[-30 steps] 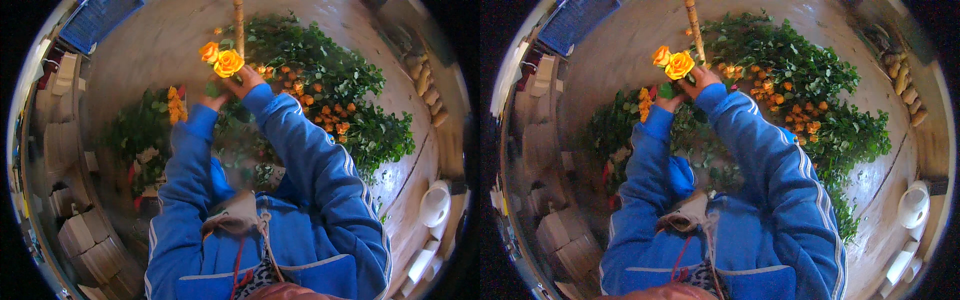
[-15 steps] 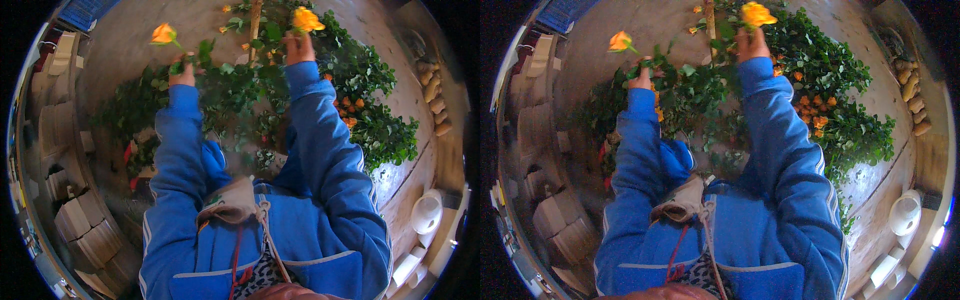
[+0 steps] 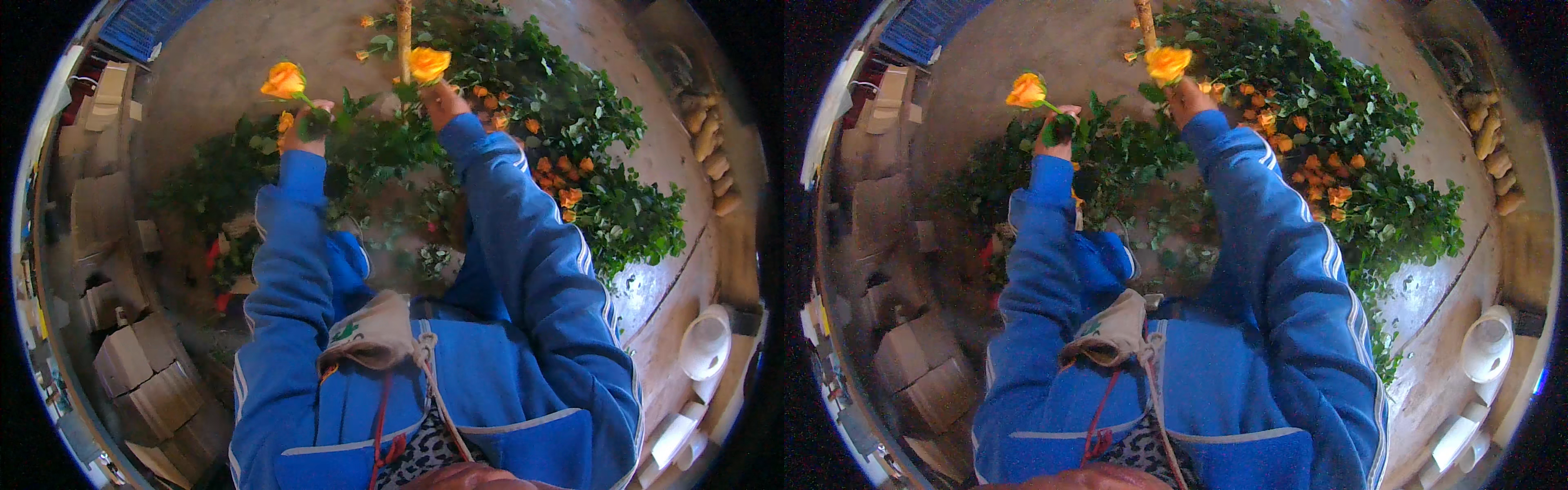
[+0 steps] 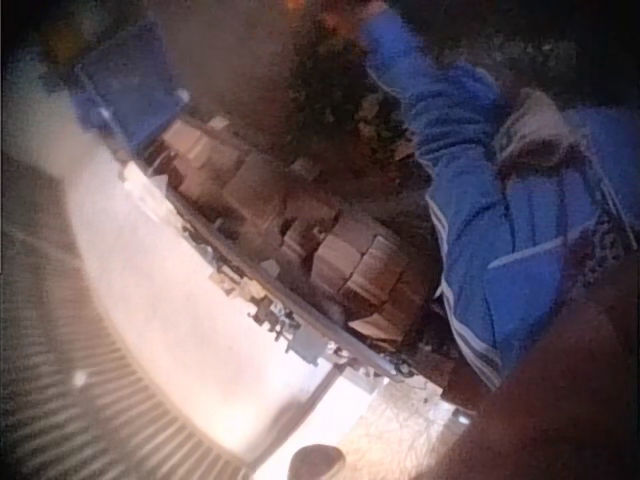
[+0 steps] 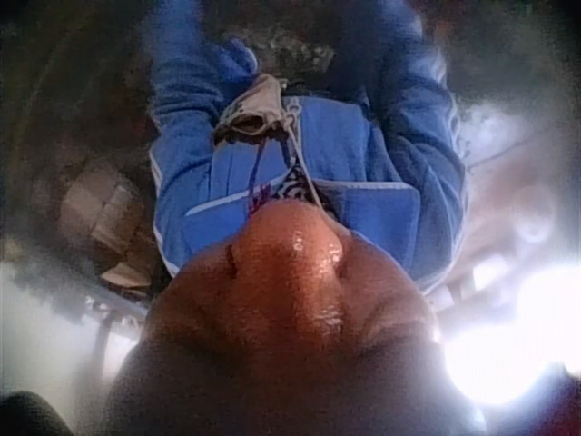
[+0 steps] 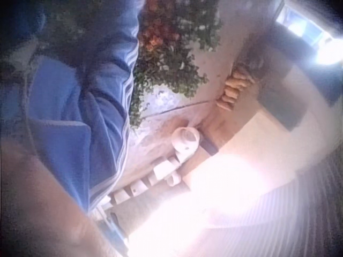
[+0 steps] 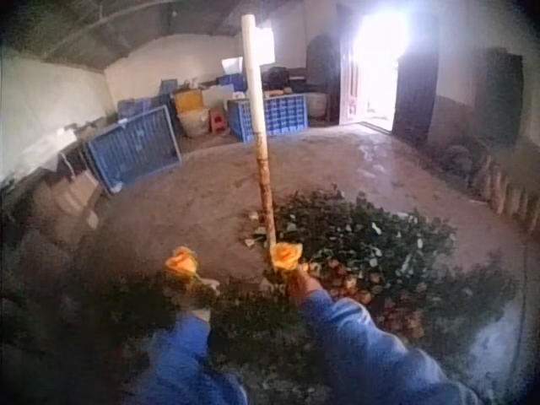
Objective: The person arranges yellow roses by hand, picking up stems and leaves from the floor and assembling them into small bouquets. They repeatedly gather, align, and place the flowers into bundles.
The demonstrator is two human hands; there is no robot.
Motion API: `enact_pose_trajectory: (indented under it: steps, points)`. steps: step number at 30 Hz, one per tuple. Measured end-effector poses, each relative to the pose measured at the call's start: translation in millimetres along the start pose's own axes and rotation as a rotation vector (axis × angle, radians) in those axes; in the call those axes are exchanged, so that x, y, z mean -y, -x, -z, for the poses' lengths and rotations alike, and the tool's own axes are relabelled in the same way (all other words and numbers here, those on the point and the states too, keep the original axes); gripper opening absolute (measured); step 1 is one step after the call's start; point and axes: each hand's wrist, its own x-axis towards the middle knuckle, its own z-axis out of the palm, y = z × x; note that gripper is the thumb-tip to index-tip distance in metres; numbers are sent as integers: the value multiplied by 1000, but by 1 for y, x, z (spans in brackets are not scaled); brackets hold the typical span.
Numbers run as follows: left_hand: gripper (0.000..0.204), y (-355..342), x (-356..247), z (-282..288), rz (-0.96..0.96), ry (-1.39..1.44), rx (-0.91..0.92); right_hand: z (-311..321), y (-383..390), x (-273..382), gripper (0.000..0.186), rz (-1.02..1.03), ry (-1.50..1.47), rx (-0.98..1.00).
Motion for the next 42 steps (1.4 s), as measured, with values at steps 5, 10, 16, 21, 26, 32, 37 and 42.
enact_pose_trajectory:
  steps: [5,10,16,21,26,32,37,42]
  points:
    - [14,1,2,11,23,-45,-110,-15,-1,10,30,-278,121,176]
    - [15,-5,-1,5,14,-83,-36,-21,-10,10,24,-323,75,150]
    - [24,-35,22,-70,-178,-846,119,30,-9,30,18,-330,50,35]
    - [34,-61,38,-99,-199,-1030,90,173,9,95,14,30,159,-264]
    - [45,-106,66,-91,71,-1064,88,326,76,163,13,86,559,-261]
    - [54,-128,83,-75,228,-1026,80,406,220,145,18,-360,1140,298]
    - [43,-122,78,-73,58,-1171,110,401,387,62,23,-974,1141,709]
    - [17,-99,47,-73,58,-892,282,363,513,32,29,-1396,821,971]
